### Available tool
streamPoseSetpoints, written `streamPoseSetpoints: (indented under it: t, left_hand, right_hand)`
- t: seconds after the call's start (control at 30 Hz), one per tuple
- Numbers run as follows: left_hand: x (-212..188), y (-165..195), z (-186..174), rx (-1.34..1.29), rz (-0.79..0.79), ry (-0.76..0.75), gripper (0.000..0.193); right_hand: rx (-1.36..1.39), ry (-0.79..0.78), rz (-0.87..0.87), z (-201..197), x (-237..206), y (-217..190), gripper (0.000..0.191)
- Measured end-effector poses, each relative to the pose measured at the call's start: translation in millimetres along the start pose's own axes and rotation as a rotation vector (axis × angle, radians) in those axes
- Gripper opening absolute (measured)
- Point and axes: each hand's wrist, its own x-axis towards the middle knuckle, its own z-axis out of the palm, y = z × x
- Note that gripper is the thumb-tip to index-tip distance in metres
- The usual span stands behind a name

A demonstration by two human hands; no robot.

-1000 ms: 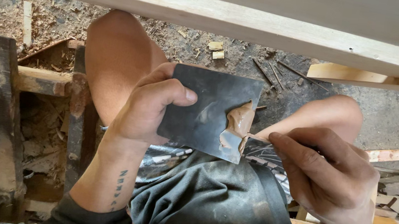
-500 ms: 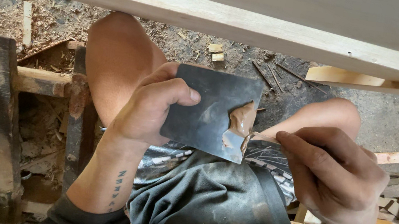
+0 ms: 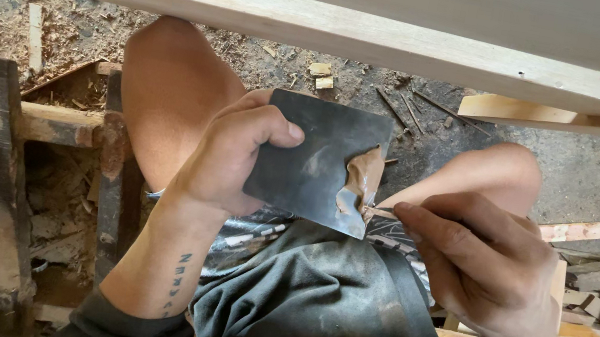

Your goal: The person applies wood filler to gaps and joints on a wooden structure using a putty knife, smoothing the filler into the seams. The person works on multiple joints and edges, repeatedly loading filler and spreading it along the wood.

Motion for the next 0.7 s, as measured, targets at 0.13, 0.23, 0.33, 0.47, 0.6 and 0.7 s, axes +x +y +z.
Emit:
streamPoseSetpoints:
  t: [0.13,0.23,0.33,0.47,0.6,0.7]
  left_hand:
    - [2,-3,-4,0.007,-0.008,0.033,0.024]
    - [2,-5,-11,0.002,-0.006,0.079,0.024]
    - [3,-6,-14,-0.041,-0.007,0.046,0.027]
    - [7,-6,-10,-0.040,-0.043,0.241,0.039]
    - [4,-7,-11,0.017,0.015,0.141,0.045]
    - [6,-11,-16,0.082,0.070,0.086,0.049]
  right_hand:
    - [-0.002,-0.011,0.025,1,-3,1,0.027]
    - [0.007,-0.031,0.046,1,-4,0,0.027]
    - [0.117,-0.049,0.040,0,-4,4,0.027]
    - [0.391,-0.151,0.078,-16,-1,15,0.033]
    - [0.587,0.059,0.167,-40,-6,16,0.029]
    - [0.573,0.252,0.277,-51,-7,10,0.026]
